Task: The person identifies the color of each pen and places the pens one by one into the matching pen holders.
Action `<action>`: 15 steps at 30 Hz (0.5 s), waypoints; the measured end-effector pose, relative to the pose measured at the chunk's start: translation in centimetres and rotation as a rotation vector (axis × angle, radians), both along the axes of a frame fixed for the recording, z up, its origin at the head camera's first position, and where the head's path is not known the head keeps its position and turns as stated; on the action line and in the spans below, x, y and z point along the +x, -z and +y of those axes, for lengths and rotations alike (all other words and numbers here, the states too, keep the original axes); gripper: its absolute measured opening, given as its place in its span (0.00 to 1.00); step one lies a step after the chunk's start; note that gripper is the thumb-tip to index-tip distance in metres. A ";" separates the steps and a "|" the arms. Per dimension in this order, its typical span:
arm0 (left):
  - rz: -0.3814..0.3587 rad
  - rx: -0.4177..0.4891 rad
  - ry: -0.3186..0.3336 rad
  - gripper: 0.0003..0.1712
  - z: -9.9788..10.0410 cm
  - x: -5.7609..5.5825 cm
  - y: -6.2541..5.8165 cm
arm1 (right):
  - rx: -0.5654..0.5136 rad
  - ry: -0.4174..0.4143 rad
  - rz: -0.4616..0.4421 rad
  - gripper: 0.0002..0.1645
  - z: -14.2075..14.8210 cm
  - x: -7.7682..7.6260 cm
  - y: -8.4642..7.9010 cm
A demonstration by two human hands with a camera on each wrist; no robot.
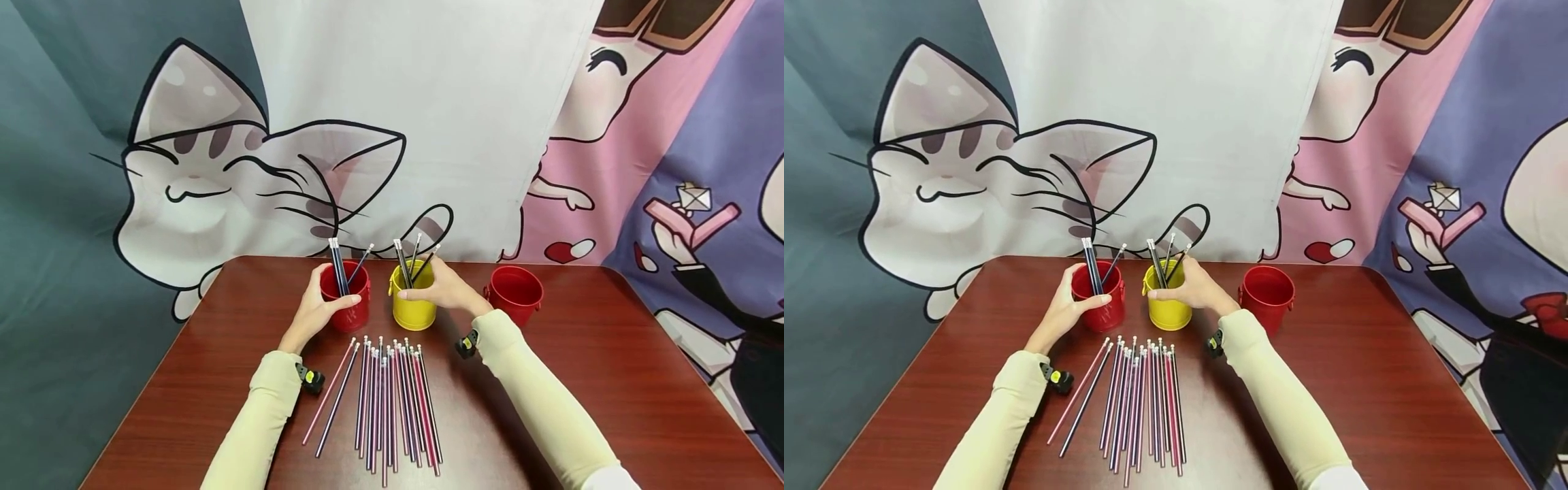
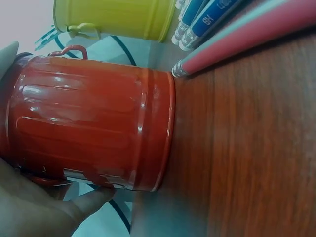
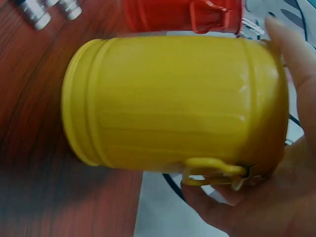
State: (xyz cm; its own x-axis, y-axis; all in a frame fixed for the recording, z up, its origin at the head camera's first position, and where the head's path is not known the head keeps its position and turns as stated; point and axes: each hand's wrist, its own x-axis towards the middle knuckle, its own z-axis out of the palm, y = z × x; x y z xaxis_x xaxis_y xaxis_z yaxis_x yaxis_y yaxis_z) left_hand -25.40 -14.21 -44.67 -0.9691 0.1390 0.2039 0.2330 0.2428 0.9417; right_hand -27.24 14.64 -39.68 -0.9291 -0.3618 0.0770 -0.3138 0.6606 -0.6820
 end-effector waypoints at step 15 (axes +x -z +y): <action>0.226 -0.314 -0.257 0.67 2.0 3.0 -1.7 | -0.053 -0.023 0.113 0.46 0.0 -0.5 1.4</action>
State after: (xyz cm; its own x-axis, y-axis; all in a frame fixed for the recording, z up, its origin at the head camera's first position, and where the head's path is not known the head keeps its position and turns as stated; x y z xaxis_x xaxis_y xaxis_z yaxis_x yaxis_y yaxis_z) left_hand -22.44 -12.21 -42.96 -0.9162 -0.0108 0.4005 0.3191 0.5848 0.7458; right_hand -27.72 14.68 -41.03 -0.9048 -0.3756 0.2006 -0.4054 0.6159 -0.6755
